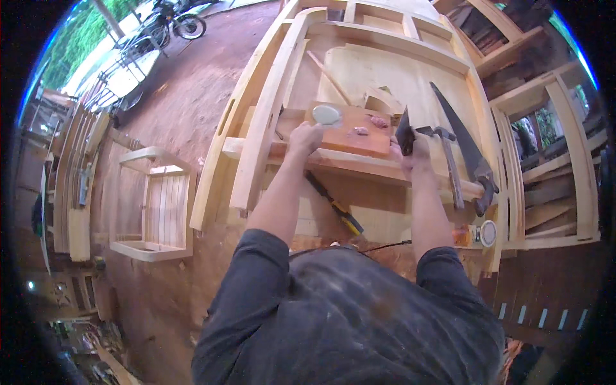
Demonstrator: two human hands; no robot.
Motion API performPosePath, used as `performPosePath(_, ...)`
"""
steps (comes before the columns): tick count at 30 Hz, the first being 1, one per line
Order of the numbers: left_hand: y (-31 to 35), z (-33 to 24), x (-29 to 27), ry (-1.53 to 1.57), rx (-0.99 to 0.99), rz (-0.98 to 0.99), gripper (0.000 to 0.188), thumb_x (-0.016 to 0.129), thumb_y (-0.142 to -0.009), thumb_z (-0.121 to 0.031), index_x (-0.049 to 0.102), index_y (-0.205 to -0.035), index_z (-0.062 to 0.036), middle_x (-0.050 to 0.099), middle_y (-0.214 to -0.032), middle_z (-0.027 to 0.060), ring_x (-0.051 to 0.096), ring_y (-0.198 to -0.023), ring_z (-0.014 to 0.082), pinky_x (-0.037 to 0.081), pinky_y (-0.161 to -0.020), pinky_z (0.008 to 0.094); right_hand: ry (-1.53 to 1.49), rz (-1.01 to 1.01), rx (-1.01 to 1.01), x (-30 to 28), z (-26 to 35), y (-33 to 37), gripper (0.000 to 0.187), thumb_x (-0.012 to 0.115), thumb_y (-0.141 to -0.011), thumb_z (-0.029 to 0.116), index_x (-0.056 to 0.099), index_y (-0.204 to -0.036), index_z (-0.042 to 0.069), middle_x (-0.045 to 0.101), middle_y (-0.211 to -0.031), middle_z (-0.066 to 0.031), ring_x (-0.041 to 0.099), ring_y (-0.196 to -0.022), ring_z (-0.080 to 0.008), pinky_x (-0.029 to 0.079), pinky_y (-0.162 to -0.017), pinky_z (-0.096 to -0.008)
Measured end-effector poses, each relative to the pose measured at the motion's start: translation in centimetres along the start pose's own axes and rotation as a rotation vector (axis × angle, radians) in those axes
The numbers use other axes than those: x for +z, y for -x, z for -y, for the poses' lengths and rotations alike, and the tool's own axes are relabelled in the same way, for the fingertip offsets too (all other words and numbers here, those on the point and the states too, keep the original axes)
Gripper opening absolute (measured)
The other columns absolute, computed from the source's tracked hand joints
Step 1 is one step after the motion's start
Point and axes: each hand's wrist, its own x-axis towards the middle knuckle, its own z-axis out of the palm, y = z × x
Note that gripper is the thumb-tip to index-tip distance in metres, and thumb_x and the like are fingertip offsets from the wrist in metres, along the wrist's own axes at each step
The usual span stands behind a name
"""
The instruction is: Assembling and sanding wooden furniture components using a hammer and sandpaper.
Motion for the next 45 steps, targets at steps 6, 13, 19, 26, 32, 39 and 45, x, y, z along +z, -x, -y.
performPosePath(6,0.8,0.1,1.5,0.693,-0.127,-0.332,0.039,0.054,-0.081,-0.021,0.060,-0.104,0.0100,0.064,-0.101,0.0271,0.058,-0.107,0.0411,0.043,-0.096,0.0428,0.135,-0.044,-0.044,-2.0,3.6,-1.3,0.029,0.054,-0.093,0.025,0.062,-0.112,0.005,0.067,-0.102,-0.0066,0.065,-0.091,-0.0240,0.053,-0.082,-0.0355)
performPosePath(13,13.3,-0.4,6.5,0.709,0.352,-0.510,0.037,0.065,-0.079,-0.014,0.061,-0.108,0.0075,0.059,-0.124,0.0221,0.056,-0.117,0.0277,0.045,-0.096,0.0350,0.899,0.069,-0.086,-6.1,5.3,-1.8,0.022,0.057,-0.093,0.030,0.065,-0.103,0.011,0.067,-0.088,-0.0013,0.064,-0.082,-0.0144,0.052,-0.072,-0.0299)
performPosePath(19,22.3,4.9,8.7,0.830,-0.050,0.076,0.026,0.062,-0.086,-0.012,0.063,-0.107,0.0036,0.069,-0.102,0.0147,0.065,-0.098,0.0211,0.052,-0.083,0.0326,1.208,0.277,-0.564,-6.7,2.9,-2.2,0.024,0.064,-0.087,0.023,0.069,-0.094,0.000,0.066,-0.083,-0.0039,0.059,-0.072,-0.0130,0.048,-0.067,-0.0303)
performPosePath(26,27.1,7.8,3.6,0.738,-0.290,0.364,0.040,0.067,-0.086,-0.026,0.063,-0.115,0.0001,0.068,-0.105,0.0112,0.064,-0.096,0.0185,0.051,-0.086,0.0330,1.432,-0.058,-0.521,-5.3,0.4,-0.9,0.033,0.070,-0.083,0.028,0.068,-0.092,-0.003,0.066,-0.079,-0.0057,0.060,-0.074,-0.0140,0.049,-0.068,-0.0309)
performPosePath(32,24.3,7.2,1.5,0.935,-0.096,0.616,0.047,0.066,-0.086,-0.029,0.058,-0.124,-0.0012,0.066,-0.111,0.0148,0.063,-0.100,0.0192,0.050,-0.087,0.0324,0.875,-0.245,-0.497,-5.7,1.4,-0.5,0.030,0.062,-0.090,0.034,0.065,-0.087,0.004,0.056,-0.070,-0.0007,0.049,-0.061,-0.0080,0.041,-0.057,-0.0262)
performPosePath(39,25.7,8.1,0.6,0.719,0.033,0.650,0.050,0.058,-0.093,-0.040,0.058,-0.124,-0.0008,0.063,-0.119,0.0155,0.060,-0.109,0.0247,0.045,-0.096,0.0360,1.439,-0.154,-0.688,-2.9,3.4,-4.0,0.055,0.062,-0.086,0.032,0.054,-0.123,-0.008,0.061,-0.113,-0.0228,0.060,-0.105,-0.0302,0.046,-0.092,-0.0370)
performPosePath(45,29.2,9.3,-0.4,0.677,-0.107,0.675,0.049,0.057,-0.091,-0.044,0.064,-0.116,-0.0020,0.065,-0.114,0.0162,0.060,-0.106,0.0253,0.046,-0.092,0.0361,1.646,-0.217,-0.898,2.5,3.7,-6.8,0.067,0.067,-0.079,0.034,0.050,-0.128,-0.007,0.056,-0.125,-0.0281,0.054,-0.118,-0.0358,0.043,-0.099,-0.0392)
